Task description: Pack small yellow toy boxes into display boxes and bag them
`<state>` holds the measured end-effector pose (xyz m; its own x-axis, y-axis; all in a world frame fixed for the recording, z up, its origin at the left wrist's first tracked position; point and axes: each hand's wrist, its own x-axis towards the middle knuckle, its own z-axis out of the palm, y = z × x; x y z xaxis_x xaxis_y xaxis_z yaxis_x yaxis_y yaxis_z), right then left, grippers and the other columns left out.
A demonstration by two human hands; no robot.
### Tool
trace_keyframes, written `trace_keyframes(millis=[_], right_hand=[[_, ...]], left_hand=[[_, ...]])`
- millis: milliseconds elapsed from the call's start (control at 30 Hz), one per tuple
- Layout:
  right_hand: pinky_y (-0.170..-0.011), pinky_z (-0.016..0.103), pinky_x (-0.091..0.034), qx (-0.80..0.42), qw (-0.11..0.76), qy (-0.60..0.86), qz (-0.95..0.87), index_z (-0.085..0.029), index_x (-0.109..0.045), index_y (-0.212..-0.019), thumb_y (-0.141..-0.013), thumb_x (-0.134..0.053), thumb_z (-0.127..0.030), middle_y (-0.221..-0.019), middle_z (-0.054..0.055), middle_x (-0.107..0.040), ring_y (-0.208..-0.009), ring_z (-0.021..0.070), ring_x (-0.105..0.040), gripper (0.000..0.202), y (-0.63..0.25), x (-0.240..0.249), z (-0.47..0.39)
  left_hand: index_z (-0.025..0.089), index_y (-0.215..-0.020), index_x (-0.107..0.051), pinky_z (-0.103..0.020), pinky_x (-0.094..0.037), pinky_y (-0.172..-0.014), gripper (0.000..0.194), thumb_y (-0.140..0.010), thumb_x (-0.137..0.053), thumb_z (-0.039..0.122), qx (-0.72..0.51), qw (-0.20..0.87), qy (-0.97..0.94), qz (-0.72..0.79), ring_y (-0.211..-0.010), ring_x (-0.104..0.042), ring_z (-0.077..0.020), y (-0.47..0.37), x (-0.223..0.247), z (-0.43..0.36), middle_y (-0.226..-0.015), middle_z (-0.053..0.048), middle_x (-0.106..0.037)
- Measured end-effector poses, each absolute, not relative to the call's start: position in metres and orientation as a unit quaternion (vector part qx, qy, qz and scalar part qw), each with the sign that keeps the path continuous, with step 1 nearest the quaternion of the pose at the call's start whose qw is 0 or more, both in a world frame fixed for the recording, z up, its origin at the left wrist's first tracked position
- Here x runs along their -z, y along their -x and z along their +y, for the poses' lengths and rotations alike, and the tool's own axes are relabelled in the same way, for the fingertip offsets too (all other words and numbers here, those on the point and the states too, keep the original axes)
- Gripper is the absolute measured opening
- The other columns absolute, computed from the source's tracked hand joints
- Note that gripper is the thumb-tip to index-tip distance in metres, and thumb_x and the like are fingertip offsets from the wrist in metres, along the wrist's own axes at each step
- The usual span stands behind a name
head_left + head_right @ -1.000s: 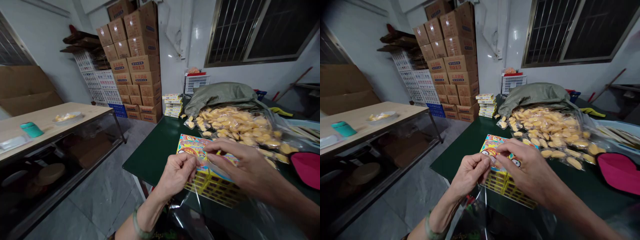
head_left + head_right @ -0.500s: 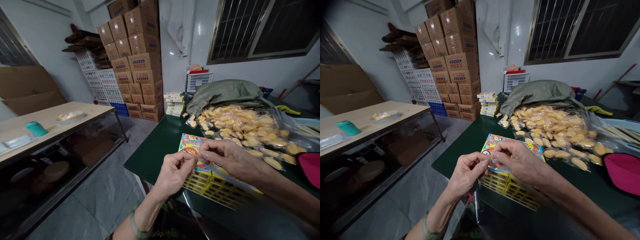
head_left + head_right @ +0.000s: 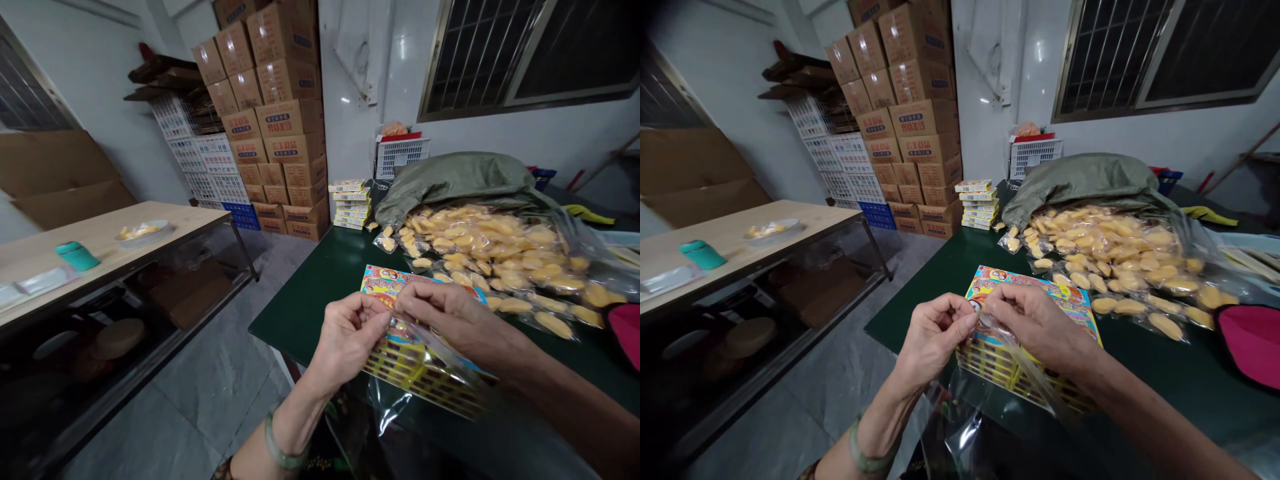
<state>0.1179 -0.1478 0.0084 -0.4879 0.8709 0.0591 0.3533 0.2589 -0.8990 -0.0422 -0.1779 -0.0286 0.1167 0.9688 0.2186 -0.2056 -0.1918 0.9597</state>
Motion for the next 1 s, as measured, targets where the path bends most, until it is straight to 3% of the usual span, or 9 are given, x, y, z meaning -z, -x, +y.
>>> trace_keyframes(millis=[100,233,433,800,1000], right_hand=[[-0.048,0.021,-0.034,-0.465,0.286,0.402,-0.735,-0.016,-0.054,-0.066,-0.080,-0.050,-0.049,-0.061,0.000,-0.050,-0.054,0.0095,-0.042,0.036,-0.122,-0.007,-0.143],[-0.048,0.020,-0.033,-0.461,0.273,0.403,-0.742,-0.017,-0.058,-0.065,-0.074,-0.059,-0.037,-0.056,-0.002,-0.051,-0.052,0.0087,-0.042,0.022,-0.122,-0.008,-0.138],[-0.047,0.019,-0.032,-0.497,0.263,0.401,-0.723,-0.017,-0.054,-0.058,-0.073,-0.055,-0.026,-0.053,-0.002,-0.051,-0.050,0.0073,-0.042,0.017,-0.120,-0.006,-0.134],[-0.041,0.017,-0.040,-0.549,0.179,0.370,-0.727,-0.017,-0.055,-0.067,-0.075,-0.057,-0.032,-0.055,-0.001,-0.057,-0.045,0.0067,-0.047,0.018,-0.123,-0.008,-0.121],[-0.042,0.016,-0.038,-0.522,0.155,0.368,-0.753,-0.016,-0.052,-0.065,-0.075,-0.056,-0.030,-0.055,-0.001,-0.057,-0.046,0.0065,-0.047,0.017,-0.122,-0.009,-0.117]], left_hand=[[0.011,-0.071,-0.056,-0.016,-0.030,-0.044,0.036,-0.070,-0.074,0.042,-0.548,0.543,-0.522,0.365,-0.045,-0.041,-0.0052,0.044,0.027,-0.175,-0.053,0.002,-0.049],[0.010,-0.071,-0.057,-0.016,-0.031,-0.044,0.037,-0.068,-0.075,0.042,-0.529,0.567,-0.522,0.356,-0.045,-0.041,-0.0047,0.044,0.025,-0.174,-0.053,0.002,-0.050],[0.011,-0.072,-0.057,-0.017,-0.030,-0.043,0.040,-0.067,-0.075,0.046,-0.508,0.577,-0.526,0.364,-0.044,-0.041,-0.0048,0.045,0.025,-0.172,-0.053,0.002,-0.049],[0.010,-0.074,-0.057,-0.016,-0.026,-0.043,0.038,-0.071,-0.073,0.045,-0.493,0.569,-0.548,0.365,-0.045,-0.037,-0.0040,0.051,0.026,-0.170,-0.054,0.002,-0.047],[0.010,-0.075,-0.057,-0.017,-0.026,-0.044,0.036,-0.072,-0.072,0.043,-0.482,0.576,-0.552,0.361,-0.045,-0.037,-0.0043,0.054,0.028,-0.169,-0.054,0.003,-0.046]])
